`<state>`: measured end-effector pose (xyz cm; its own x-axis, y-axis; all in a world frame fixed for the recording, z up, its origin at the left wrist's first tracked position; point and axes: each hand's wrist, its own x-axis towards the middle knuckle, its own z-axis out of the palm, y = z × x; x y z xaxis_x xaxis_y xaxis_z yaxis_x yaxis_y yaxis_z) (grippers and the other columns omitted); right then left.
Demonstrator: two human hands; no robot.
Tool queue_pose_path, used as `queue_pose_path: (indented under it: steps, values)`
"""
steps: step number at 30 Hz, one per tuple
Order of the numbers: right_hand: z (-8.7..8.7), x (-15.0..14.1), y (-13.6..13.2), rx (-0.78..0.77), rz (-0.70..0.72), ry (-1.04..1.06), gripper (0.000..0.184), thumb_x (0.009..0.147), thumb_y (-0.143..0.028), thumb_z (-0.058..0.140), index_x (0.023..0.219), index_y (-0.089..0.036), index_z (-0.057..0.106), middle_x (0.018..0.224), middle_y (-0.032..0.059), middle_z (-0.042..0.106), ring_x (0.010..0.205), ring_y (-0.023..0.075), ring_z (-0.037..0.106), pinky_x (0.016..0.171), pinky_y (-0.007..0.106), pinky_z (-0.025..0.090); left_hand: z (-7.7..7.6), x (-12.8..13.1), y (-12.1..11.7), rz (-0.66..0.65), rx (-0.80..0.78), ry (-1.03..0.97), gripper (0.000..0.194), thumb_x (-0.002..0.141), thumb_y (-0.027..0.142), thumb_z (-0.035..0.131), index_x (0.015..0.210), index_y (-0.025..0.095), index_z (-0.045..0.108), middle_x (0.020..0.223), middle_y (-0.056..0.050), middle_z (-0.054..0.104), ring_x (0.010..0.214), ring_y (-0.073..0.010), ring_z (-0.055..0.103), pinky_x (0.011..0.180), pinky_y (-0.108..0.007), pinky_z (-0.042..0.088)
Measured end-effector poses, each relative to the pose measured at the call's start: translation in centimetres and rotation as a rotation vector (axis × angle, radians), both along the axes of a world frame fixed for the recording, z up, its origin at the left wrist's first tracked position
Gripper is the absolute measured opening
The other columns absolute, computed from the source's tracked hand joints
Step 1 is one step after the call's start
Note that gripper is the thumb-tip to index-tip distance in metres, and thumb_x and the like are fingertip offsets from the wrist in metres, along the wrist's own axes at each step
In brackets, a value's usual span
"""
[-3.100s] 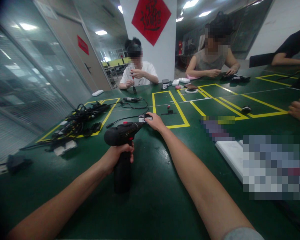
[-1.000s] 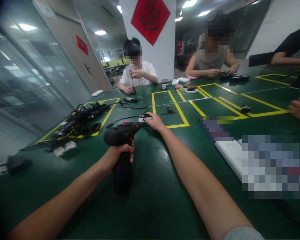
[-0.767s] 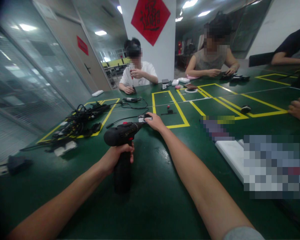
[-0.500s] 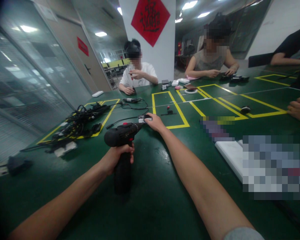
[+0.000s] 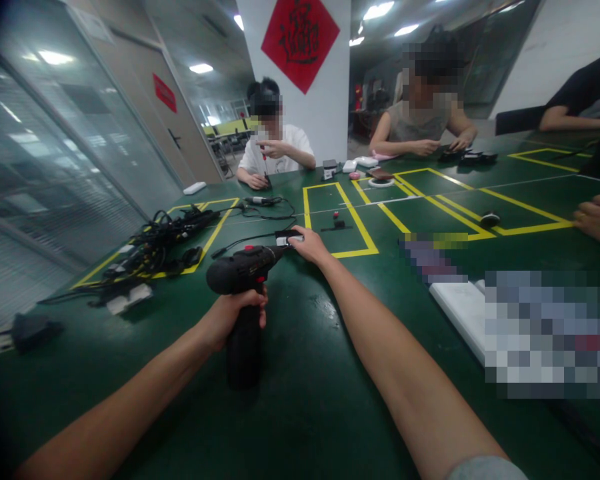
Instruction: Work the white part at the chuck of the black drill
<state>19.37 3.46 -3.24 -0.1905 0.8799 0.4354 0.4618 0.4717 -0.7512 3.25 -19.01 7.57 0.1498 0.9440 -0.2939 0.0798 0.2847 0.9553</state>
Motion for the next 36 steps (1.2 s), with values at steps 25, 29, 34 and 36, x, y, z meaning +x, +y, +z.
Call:
queue_pose_path:
  steps: [25, 29, 34, 36]
  values:
    - [0.73, -0.10, -0.82, 0.000, -0.010, 0.002, 0.039, 0.083, -0.032, 0.061, 0.120, -0.020, 0.066, 0.119, 0.0068, 0.067, 0.109, 0.0238, 0.061, 0.100, 0.036, 0.044, -0.12, -0.25, 0.08, 0.011, -0.016, -0.011, 0.017, 0.066, 0.022, 0.060, 0.081, 0.017, 0.054, 0.057, 0.001, 0.057, 0.047, -0.0146, 0.057, 0.050, -0.025, 0.041]
    - [0.64, -0.12, -0.71, 0.007, -0.007, -0.001, 0.040, 0.083, -0.033, 0.061, 0.121, -0.019, 0.066, 0.119, 0.0081, 0.067, 0.107, 0.0239, 0.062, 0.099, 0.035, 0.044, -0.22, -0.19, 0.12, 0.006, -0.004, -0.007, 0.016, 0.066, 0.023, 0.060, 0.079, 0.016, 0.055, 0.057, 0.000, 0.058, 0.047, -0.0141, 0.057, 0.051, -0.025, 0.041]
    - [0.57, -0.18, -0.55, 0.001, -0.021, -0.022, 0.041, 0.084, -0.033, 0.061, 0.122, -0.018, 0.066, 0.119, 0.0082, 0.067, 0.109, 0.0238, 0.061, 0.099, 0.034, 0.044, -0.15, -0.10, 0.07, -0.004, 0.019, -0.004, 0.015, 0.066, 0.023, 0.059, 0.077, 0.016, 0.055, 0.055, 0.001, 0.056, 0.047, -0.0135, 0.056, 0.050, -0.024, 0.040]
    - [0.55, -0.20, -0.49, -0.003, -0.024, -0.028, 0.041, 0.084, -0.032, 0.061, 0.122, -0.018, 0.066, 0.119, 0.0078, 0.067, 0.108, 0.0233, 0.061, 0.099, 0.034, 0.044, -0.16, -0.12, 0.06, -0.001, 0.015, -0.005, 0.015, 0.066, 0.023, 0.059, 0.077, 0.016, 0.054, 0.054, 0.001, 0.056, 0.047, -0.0135, 0.056, 0.050, -0.023, 0.040]
